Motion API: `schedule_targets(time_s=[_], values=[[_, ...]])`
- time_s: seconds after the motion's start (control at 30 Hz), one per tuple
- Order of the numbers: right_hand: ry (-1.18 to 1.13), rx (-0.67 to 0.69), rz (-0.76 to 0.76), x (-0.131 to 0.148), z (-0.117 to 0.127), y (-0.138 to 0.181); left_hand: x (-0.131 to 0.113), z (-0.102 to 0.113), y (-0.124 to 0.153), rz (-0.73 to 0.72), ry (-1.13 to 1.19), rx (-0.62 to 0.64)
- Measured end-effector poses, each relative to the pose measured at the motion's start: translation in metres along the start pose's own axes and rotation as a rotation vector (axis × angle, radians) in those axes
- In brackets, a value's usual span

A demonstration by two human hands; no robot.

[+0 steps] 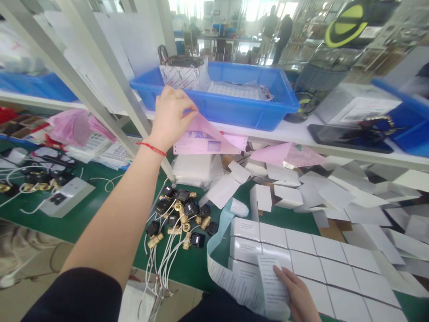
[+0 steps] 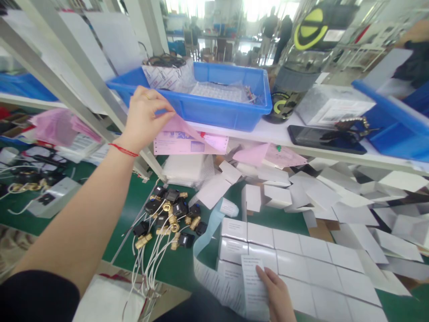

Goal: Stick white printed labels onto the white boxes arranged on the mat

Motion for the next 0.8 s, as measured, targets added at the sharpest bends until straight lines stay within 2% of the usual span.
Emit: schedule_targets(time_s=[0.37,0.8], values=[[0.034,0.006,0.014,0.004,0.006,-0.002,-0.012,0.007,0.004,0.099,-0.01,-0.008],[0.0,0.021,-0.031,0.011,0.01,0.005,-0.016,0.013,0.006,0.093,-0.057,0.002]])
Point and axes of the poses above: each hand's wrist, its own y-axis away from the middle knuckle, its own z-axis out of the back of the hand, x = y × z, the point moved 2 cm from there along -y, towards the middle knuckle, and after that the axes turned 9 degrees about -y, right-handed, at the moved point
